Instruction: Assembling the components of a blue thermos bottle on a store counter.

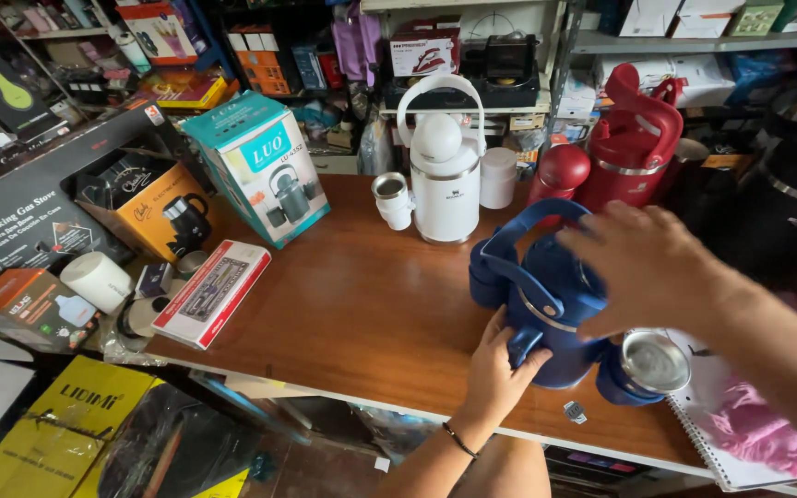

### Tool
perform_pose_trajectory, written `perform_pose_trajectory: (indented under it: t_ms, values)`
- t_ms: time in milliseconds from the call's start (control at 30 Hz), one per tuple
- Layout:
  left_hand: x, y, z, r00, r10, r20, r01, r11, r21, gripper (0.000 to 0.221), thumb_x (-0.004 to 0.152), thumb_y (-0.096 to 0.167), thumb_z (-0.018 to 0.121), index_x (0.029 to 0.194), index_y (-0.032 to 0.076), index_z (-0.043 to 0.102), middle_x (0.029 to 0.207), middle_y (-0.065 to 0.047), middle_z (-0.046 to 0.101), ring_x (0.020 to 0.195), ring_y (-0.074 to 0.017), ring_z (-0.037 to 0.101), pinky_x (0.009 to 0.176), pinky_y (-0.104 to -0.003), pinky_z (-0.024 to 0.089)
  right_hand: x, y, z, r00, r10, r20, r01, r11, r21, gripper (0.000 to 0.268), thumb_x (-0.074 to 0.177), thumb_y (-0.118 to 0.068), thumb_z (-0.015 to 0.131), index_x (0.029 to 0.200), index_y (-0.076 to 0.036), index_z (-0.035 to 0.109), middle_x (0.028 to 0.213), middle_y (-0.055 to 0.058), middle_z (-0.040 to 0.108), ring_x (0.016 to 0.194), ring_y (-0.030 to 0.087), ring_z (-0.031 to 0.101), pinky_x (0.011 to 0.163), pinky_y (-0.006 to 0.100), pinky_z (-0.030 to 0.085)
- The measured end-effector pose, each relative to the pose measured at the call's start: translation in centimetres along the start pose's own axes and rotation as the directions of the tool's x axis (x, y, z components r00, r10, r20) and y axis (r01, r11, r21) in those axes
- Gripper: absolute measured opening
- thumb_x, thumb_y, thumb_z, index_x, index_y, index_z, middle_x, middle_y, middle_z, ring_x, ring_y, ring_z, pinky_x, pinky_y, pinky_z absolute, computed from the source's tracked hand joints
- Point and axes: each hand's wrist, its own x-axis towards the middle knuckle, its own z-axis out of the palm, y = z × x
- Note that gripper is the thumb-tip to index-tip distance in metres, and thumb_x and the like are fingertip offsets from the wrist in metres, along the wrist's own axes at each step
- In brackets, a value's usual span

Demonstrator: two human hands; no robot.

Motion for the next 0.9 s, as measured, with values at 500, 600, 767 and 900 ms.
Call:
perform_pose_trajectory:
  t_ms: [500,600,767,900]
  values:
    - [-0.2,0.4,0.3,0.999,-0.046,0.004,0.046,0.999,0.002,0.038,0.085,0.040,0.075,0.093,0.006,0.060,0.147,-0.023,0.054,0.123,-0.0364,0.063,0.086,-0.047,0.056,3.1,-7.2,5.2,0.829,-0.004,-0.560,0.239,0.906,0.348,0.019,0.081,-0.019,0.063,0.079,-0.007,0.047,0.080,0.014,0.062,0.090,0.037,0.055,0.081,0.048,0.048]
    - [-0.5,0.4,0.6,1.000,-0.009,-0.023,0.008,0.999,-0.047,0.036,0.086,0.034,0.076,0.089,0.004,0.056,0.144,-0.028,0.053,0.133,-0.0396,0.056,0.094,-0.047,0.052,1.7,-6.9,4.4,0.846,0.100,-0.524,0.266,0.772,0.577,0.042,0.090,-0.021,0.061,0.128,-0.002,0.058,0.128,0.016,0.068,0.113,0.039,0.065,0.095,0.046,0.050]
    - [-0.8,0.5,1.3,0.993,-0.112,-0.020,0.112,0.994,-0.017,0.035,0.084,0.042,0.074,0.097,0.011,0.063,0.151,-0.023,0.050,0.123,-0.0368,0.063,0.085,-0.047,0.055,-0.7,-7.1,2.7,0.813,0.332,-0.478,0.220,0.585,0.780,0.035,0.095,-0.013,0.062,0.128,-0.002,0.059,0.100,0.015,0.068,0.079,0.030,0.065,0.076,0.039,0.048]
    - [-1.2,1.6,1.2,0.996,-0.026,-0.087,0.028,0.999,0.025,0.036,0.085,0.037,0.076,0.097,0.007,0.060,0.148,-0.025,0.052,0.112,-0.0435,0.066,0.072,-0.053,0.057,-1.5,-7.6,5.0,0.695,0.372,-0.616,0.244,0.683,0.689,0.035,0.098,-0.006,0.060,0.129,0.010,0.053,0.111,0.027,0.062,0.102,0.043,0.061,0.091,0.047,0.047]
